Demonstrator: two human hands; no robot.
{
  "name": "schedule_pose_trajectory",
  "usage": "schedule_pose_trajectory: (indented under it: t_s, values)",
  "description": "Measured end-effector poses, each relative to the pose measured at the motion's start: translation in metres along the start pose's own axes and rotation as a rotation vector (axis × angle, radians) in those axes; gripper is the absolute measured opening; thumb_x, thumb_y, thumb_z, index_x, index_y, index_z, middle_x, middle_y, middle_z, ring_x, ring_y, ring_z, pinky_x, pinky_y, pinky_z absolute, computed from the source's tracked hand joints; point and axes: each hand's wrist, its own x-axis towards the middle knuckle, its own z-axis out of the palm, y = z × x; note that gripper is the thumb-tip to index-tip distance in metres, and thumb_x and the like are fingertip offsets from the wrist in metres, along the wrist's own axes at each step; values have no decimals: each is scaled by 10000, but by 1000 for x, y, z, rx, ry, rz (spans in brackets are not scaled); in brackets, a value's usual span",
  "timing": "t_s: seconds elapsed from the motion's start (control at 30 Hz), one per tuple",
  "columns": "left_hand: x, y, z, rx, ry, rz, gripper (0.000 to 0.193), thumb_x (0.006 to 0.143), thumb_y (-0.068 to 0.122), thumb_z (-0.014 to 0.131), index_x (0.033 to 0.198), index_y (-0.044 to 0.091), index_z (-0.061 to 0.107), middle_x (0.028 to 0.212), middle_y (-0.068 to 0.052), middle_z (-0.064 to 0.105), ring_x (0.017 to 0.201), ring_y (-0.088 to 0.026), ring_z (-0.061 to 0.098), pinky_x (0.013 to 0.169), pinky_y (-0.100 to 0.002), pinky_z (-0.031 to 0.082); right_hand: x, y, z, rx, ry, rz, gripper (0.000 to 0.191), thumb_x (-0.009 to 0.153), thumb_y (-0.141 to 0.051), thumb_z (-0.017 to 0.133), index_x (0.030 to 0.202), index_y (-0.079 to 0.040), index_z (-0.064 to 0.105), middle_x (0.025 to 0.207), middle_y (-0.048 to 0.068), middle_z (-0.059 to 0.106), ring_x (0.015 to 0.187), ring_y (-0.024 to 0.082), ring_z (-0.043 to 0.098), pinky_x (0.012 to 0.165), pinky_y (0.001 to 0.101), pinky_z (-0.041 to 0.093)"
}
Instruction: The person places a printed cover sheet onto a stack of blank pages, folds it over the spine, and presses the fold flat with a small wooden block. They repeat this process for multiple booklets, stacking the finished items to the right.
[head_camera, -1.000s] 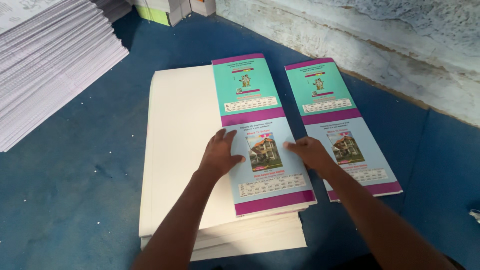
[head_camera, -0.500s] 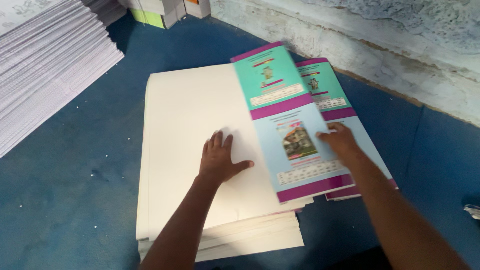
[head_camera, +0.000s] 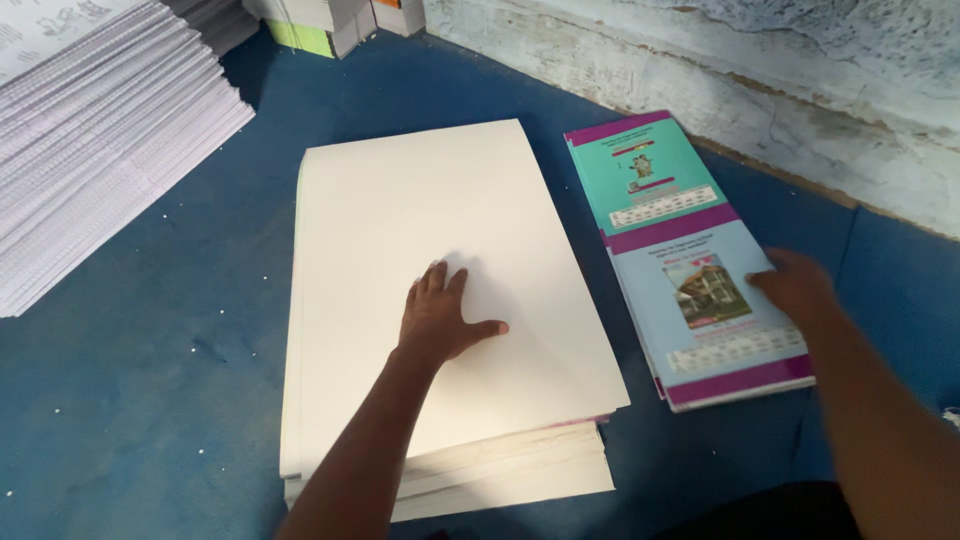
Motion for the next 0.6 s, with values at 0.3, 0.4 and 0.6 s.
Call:
schedule_pose_trajectory:
  t_s: [0.3,0.4,0.6]
  values:
    - [8,-30,9,-383,117,41,995,759,513,814,1532,65,375,1579,-163,397,1459,-333,355,1194,-436,326,-25,-8,14,-369,46,152,447,959,-298,719,1312,-26,682,1241,235,725,1129,381,707,924,530,581]
    - [4,-64,8,-292,302,141,634,830,307,799,1388,85,594,1462,-167,569,1389,-356,483,1165,-445,407,-24,-32,12,-367,79,-24,412,971,-314,713,1237,0,700,1176,234,729,1041,372,720,857,508,588]
    - [-39,-118,-3,-217,435,-96,513,782,133,756,1289,101,681,1423,-189,589,1344,-349,535,1125,-457,452,-41,-100,63,73,-25,-386,385,952,-375,699,1179,-65,732,1055,159,785,974,295,764,870,453,592]
